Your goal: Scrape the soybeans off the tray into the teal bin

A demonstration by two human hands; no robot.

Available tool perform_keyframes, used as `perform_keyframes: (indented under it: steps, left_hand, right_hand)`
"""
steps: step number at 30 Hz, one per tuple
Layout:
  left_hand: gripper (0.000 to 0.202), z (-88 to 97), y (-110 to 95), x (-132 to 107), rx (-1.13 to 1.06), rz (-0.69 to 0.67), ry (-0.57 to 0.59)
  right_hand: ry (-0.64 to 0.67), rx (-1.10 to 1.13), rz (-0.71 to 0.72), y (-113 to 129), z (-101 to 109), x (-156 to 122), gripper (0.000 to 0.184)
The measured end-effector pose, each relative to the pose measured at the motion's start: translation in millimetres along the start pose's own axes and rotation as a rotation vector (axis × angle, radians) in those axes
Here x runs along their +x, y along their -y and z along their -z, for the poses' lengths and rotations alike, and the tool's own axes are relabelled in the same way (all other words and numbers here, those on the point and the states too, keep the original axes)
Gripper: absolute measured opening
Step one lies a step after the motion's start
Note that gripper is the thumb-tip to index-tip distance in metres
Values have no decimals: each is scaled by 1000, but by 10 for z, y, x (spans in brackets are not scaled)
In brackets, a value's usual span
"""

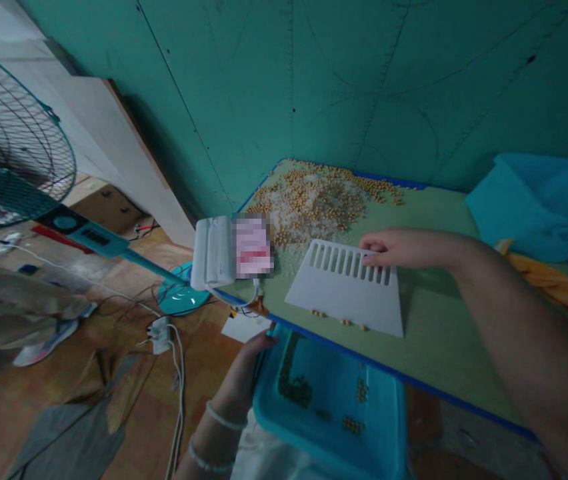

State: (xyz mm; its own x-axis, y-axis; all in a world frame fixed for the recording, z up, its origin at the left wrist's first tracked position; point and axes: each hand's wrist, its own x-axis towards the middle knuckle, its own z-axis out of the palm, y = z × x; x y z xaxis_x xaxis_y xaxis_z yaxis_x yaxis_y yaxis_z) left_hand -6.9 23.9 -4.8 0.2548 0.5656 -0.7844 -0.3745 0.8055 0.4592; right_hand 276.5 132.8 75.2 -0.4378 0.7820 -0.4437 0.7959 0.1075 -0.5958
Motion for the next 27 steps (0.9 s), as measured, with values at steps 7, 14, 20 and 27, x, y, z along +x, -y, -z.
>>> perform_keyframes:
  steps: [7, 14, 20, 27]
  left_hand:
    - [47, 153, 32, 224, 41, -89, 77]
    - [44, 376, -77, 804, 241, -54, 89]
    - [36, 329, 7, 864, 400, -186, 28]
    - [26, 264, 27, 879, 538, -205, -50]
  right_hand:
    - [44, -52, -17, 137, -44, -38, 17]
    - [42, -93, 0, 200, -37, -62, 16]
    - [53, -10, -1, 158, -30, -47, 14]
    - [98, 197, 40, 71, -9, -29, 9]
